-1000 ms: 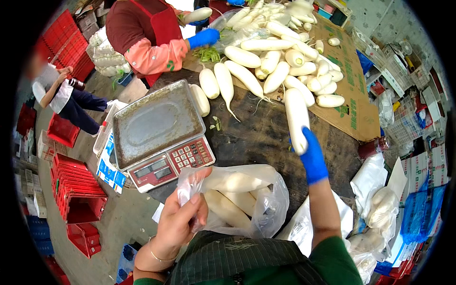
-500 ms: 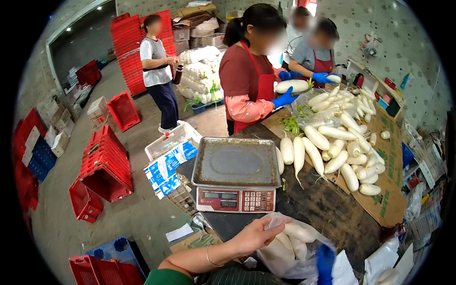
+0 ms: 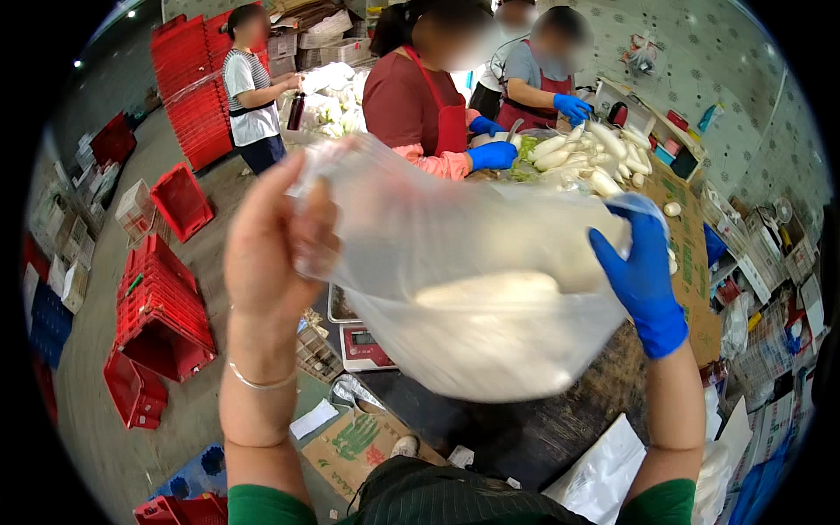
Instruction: The person selects white radishes from a large pile on a table, places them into plastic bags, weighs the bags on a digital scale, and then ties the bags closed. The person repeats this process multiple times, handling the radishes and bags by hand while wearing blue gloves.
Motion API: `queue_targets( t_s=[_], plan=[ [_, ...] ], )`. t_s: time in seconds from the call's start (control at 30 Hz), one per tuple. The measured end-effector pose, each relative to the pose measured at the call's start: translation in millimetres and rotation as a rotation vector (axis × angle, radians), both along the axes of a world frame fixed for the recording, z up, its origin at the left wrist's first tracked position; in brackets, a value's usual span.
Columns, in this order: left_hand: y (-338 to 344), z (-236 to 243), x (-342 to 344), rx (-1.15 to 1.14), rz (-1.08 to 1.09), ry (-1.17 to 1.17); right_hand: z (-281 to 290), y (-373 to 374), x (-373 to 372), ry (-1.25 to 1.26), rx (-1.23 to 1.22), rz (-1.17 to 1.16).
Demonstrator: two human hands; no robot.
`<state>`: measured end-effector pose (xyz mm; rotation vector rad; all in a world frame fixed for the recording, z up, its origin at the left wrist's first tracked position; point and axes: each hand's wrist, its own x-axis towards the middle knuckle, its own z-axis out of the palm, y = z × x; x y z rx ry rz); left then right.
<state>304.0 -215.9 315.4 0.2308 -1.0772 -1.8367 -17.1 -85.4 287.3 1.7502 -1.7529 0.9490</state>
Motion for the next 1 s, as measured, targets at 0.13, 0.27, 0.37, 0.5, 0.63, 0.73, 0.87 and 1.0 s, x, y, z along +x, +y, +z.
queue_targets(
  t_s=[0.13, 0.27, 0.37, 0.5, 0.63, 0.73, 0.87, 1.0],
  plan=[
    [-19, -16, 17, -0.115, 0.214, -0.034, -13, -50, 11, 0.11, 0.04, 0.032],
    [-31, -75, 23, -0.101, 0.35, -0.212, -71, -78, 16, 0.298, 0.301, -0.104],
    [-30, -94, 27, 0.063, 0.295, -0.29, -102, -84, 21, 0.251, 0.417, -0.137],
    [-30, -114, 14, 0.069, 0.266, -0.458, -127, -80, 15, 0.045, 0.616, -0.036],
    [-43, -120, 1, 0.042, 0.336, -0.503, -136, -75, 12, -0.037, 0.515, 0.133],
    [-57, -123, -2, -0.092, 0.379, -0.614, -124, -69, 19, -0.213, 0.429, 0.251],
    [-62, -124, 2, -0.199, 0.422, -0.765, -93, -53, 40, -0.309, 0.234, 0.339],
    [-64, -132, 3, -0.241, 0.418, -0.877, -72, -30, 43, -0.352, 0.133, 0.354]
  ],
)
